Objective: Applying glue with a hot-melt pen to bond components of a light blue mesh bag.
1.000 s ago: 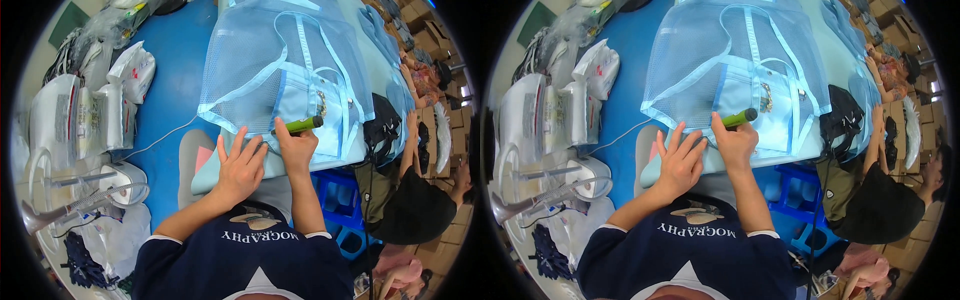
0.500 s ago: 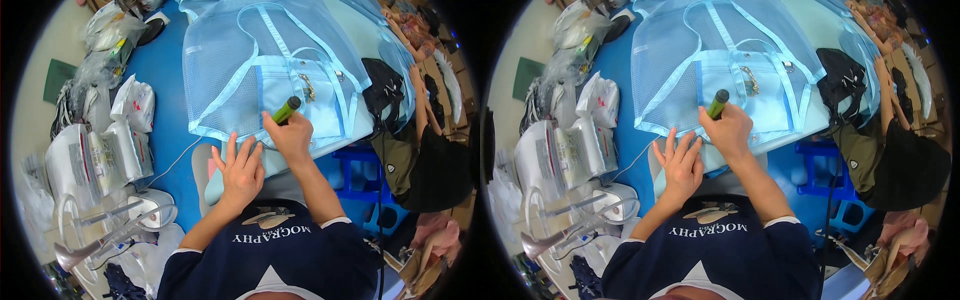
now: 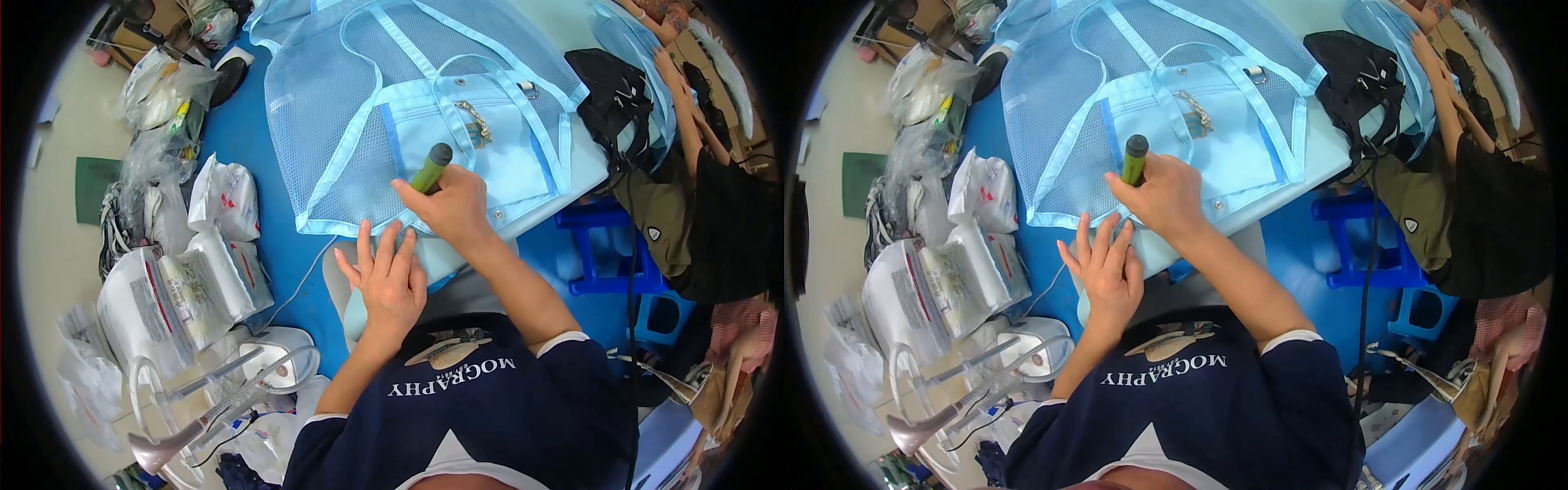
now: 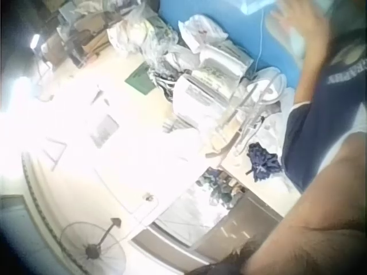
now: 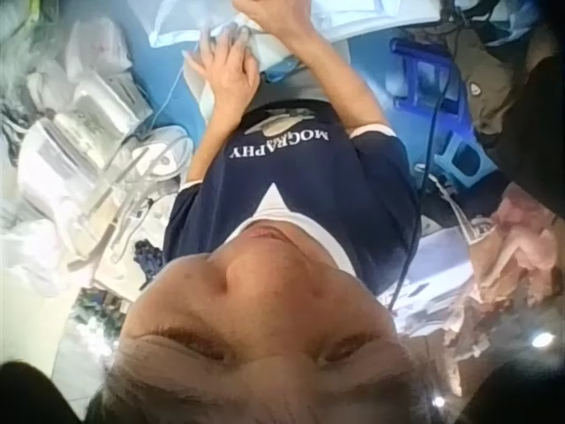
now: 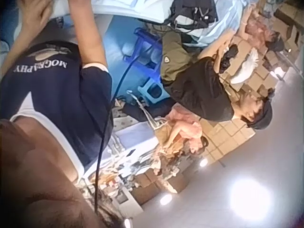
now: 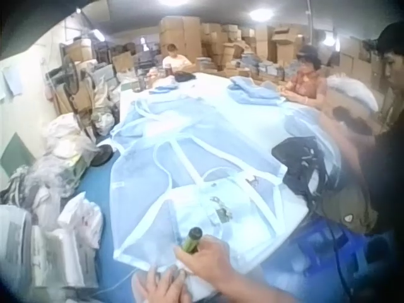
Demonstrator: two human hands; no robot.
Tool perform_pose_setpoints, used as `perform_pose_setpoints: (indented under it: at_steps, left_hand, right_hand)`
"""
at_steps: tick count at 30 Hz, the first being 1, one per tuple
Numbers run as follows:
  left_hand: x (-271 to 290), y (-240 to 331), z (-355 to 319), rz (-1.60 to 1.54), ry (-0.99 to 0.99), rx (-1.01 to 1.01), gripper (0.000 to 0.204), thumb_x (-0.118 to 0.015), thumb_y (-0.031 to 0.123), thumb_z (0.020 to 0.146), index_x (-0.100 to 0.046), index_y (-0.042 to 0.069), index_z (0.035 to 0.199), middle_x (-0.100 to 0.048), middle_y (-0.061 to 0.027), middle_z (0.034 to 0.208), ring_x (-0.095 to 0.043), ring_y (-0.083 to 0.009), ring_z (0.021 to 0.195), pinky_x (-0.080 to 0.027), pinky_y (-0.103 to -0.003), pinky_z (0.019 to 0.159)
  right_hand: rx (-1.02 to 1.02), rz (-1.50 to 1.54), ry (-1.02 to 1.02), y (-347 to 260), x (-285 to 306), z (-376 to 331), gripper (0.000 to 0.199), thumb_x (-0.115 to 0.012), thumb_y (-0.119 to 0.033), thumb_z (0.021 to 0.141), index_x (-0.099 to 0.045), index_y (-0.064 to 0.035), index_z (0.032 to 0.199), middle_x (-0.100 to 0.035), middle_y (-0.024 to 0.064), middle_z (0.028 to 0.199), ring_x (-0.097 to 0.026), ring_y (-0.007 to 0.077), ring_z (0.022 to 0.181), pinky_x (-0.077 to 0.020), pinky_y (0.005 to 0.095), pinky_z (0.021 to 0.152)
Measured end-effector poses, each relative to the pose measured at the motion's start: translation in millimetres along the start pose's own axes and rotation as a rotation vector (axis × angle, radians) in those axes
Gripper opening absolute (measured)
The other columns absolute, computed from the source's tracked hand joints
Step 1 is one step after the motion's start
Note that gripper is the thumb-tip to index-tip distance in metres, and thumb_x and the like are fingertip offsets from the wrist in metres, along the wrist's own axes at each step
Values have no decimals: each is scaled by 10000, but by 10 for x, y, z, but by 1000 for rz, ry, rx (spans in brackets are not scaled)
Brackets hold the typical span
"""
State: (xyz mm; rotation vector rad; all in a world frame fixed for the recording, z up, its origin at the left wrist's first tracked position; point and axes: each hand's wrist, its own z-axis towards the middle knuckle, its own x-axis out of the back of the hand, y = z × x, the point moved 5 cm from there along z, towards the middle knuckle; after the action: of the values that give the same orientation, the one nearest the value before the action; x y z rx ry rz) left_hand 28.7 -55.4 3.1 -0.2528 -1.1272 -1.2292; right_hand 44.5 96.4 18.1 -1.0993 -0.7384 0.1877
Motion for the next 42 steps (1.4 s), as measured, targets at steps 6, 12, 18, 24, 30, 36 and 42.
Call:
perform_pose_setpoints:
  at_steps: [6,12,18,24,30,36,42]
  left_hand:
    - [0,15,8,0,-6,-1,314,-601,62,796,-665,55,1103,-591,-84,1238,-395,-396,1321,-4,-628,1086]
    - [3,17,0,10,-16,-2,312,-584,60,810,-662,65,1112,-594,-85,1245,-379,-386,1337,13,-593,1101]
    - [-21,-2,-13,13,-19,6,320,-578,60,812,-658,68,1122,-592,-88,1253,-368,-386,1346,37,-584,1107]
    - [-15,1,-10,1,-15,5,311,-591,59,805,-660,55,1108,-593,-93,1244,-361,-394,1349,48,-604,1101]
    - [-18,3,-2,-5,-15,0,314,-593,60,806,-658,54,1113,-593,-92,1245,-365,-398,1344,29,-616,1094]
    - [-9,-10,-20,8,-8,1,325,-598,59,797,-658,54,1116,-585,-94,1256,-376,-394,1338,12,-619,1093]
    - [-9,7,2,5,-11,2,341,-597,66,796,-653,55,1132,-578,-86,1264,-380,-386,1336,12,-615,1096]
  right_hand:
    - [-78,144,-62,79,-6,10,337,-772,-308,734,-608,-43,606,-594,68,531,-575,189,482,-432,332,472]
    - [10,-18,-8,25,39,53,315,-753,-315,735,-597,-63,629,-583,73,532,-588,252,509,-444,367,482]
    - [-92,181,-150,89,16,17,325,-758,-331,727,-603,-54,655,-599,79,548,-602,249,517,-457,360,495]
    - [-75,273,-252,163,1,28,297,-767,-276,738,-616,-27,678,-605,71,571,-557,158,524,-430,315,500]
    - [5,110,-223,73,55,45,258,-778,-177,746,-593,-13,669,-560,43,541,-484,85,503,-392,278,479]
    - [50,170,-300,69,17,-15,266,-770,-175,745,-571,-14,673,-556,45,549,-511,104,509,-409,282,488]
    - [66,126,-225,113,51,-14,257,-756,-229,741,-598,-30,702,-581,75,596,-564,191,552,-440,321,519]
